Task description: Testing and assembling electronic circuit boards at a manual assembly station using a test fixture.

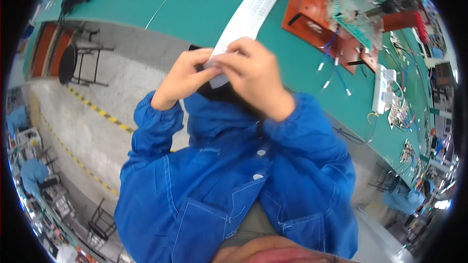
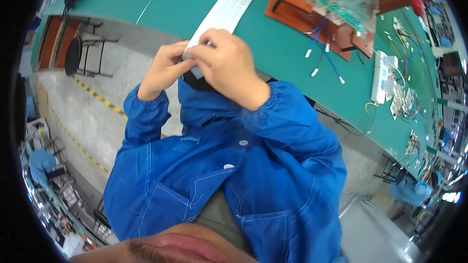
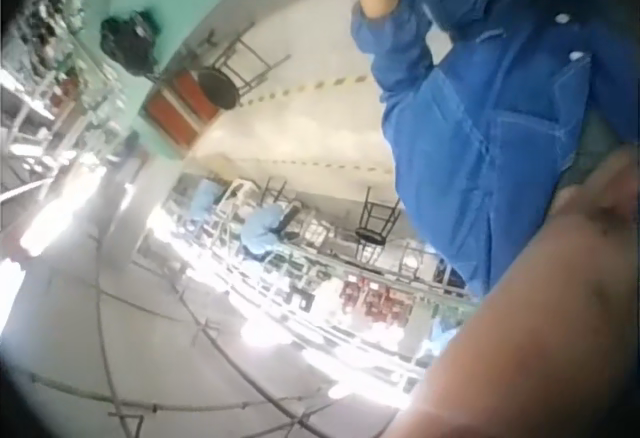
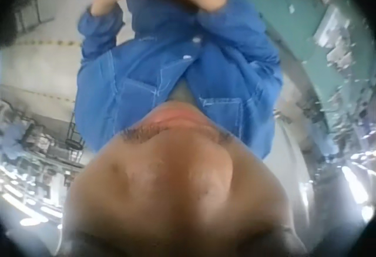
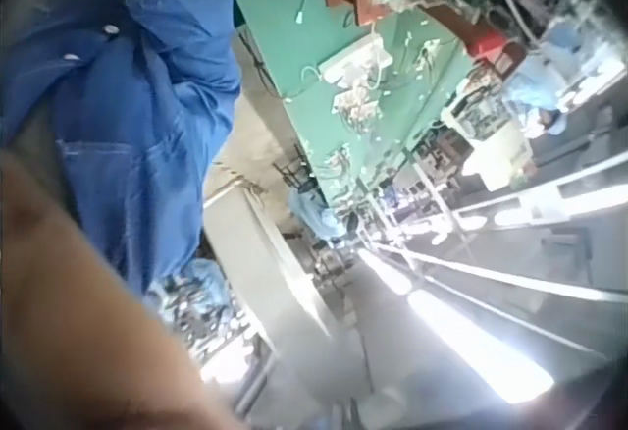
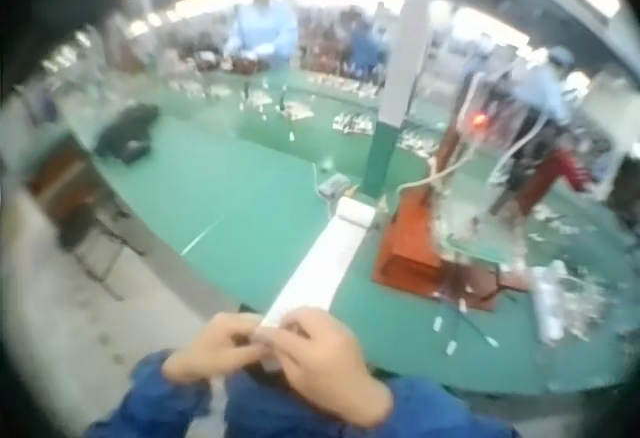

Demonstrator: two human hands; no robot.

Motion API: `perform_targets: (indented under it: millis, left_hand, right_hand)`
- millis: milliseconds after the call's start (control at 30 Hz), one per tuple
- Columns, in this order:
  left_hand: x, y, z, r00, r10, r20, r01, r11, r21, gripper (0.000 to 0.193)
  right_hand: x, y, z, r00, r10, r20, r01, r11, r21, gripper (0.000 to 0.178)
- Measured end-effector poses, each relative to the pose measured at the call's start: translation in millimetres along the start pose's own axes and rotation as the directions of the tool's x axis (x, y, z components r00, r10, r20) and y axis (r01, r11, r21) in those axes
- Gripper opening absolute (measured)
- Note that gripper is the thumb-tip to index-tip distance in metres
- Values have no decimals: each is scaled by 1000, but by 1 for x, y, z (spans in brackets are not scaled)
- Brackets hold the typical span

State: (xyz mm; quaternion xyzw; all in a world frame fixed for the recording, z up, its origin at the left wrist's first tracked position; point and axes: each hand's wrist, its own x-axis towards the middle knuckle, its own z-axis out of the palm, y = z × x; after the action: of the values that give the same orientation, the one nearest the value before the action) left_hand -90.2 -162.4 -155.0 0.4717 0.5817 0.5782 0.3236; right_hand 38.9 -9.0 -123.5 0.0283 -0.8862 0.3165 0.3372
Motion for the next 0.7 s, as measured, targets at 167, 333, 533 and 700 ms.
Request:
perform_targets:
  millis: [167, 333, 533, 700]
  left_hand:
    - [5, -5, -15, 963, -239, -124, 211, 956, -206, 32]
    - [0, -6, -27, 805, 76, -588, 225, 878, 422, 43]
    - [-3, 42, 14, 658, 580, -479, 195, 483, 853, 45]
    - [-31, 121, 48, -180, 965, -191, -397, 106, 912, 55]
  right_hand:
    - [-1, 6, -4, 979, -172, -110, 170, 985, -21, 21]
    - [-18, 5, -51, 987, -104, -120, 103, 995, -10, 23]
    - [-74, 19, -124, 968, 129, -217, -164, 975, -151, 38]
    - [-95, 20, -152, 872, 344, -349, -385, 921, -54, 33]
